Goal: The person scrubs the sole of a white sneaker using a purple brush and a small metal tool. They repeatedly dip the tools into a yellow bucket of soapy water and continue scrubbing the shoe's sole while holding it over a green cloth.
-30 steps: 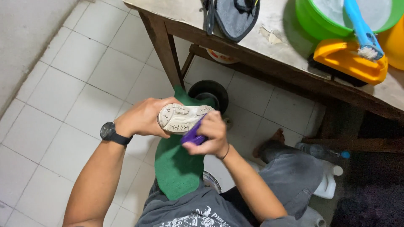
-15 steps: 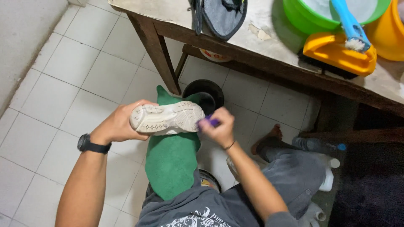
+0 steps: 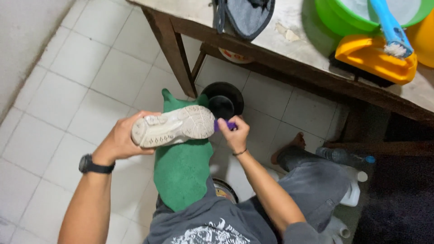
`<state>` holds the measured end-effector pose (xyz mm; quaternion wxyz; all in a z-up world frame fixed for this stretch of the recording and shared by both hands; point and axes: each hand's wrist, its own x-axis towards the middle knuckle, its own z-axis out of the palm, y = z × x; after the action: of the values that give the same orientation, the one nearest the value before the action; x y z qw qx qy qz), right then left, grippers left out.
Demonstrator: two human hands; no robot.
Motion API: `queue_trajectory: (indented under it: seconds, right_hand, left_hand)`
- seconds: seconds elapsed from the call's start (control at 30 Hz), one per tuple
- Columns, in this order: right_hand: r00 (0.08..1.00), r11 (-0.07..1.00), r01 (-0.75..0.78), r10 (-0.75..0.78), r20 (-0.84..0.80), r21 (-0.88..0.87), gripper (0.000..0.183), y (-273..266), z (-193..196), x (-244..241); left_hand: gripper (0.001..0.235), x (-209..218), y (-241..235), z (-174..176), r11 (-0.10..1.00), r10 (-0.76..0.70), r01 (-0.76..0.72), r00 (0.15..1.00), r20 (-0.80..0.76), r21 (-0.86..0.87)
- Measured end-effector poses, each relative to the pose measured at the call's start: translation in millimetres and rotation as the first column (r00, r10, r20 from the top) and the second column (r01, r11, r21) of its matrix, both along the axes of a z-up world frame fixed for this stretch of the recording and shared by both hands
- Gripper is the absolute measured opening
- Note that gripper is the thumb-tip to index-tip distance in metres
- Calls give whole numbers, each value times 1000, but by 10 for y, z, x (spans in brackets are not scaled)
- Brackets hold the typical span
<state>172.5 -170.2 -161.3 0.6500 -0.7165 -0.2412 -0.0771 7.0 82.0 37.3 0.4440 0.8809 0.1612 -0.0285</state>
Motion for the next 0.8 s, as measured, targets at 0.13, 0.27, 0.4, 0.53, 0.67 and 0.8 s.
queue_trajectory:
  seconds: [0.13,0.27,0.4,0.53,0.67,0.8]
  right_hand:
    - [982,987,-148,137,131,71,50,72,480,-283]
    - [974,994,99,-107,-201,-47,37,49,-246,-23]
    - [999,997,5,-1,-47,79,43,58,142,-194]
    - [925,985,167,-169,-341,-36,42,58,-586,72]
    - [999,994,-34,36,-18,103,38,39,352,-213]
    - [994,996,48,-40,-105,81,39,22,-32,86]
  left_hand:
    - [91,-83,1,-49,1000,-7,5,998,66,21]
    - [95,-208,-76,-261,992,-47,31,990,132,126]
    - [84,-390,-243,-533,940,-56,-38,964,261,340]
    - [69,-513,-511,-570,856,-83,-130,921,381,500]
    - [58,-584,-703,-492,853,-186,-85,872,453,515]
    - [60,-584,-805,-531,798,-227,-78,880,418,598]
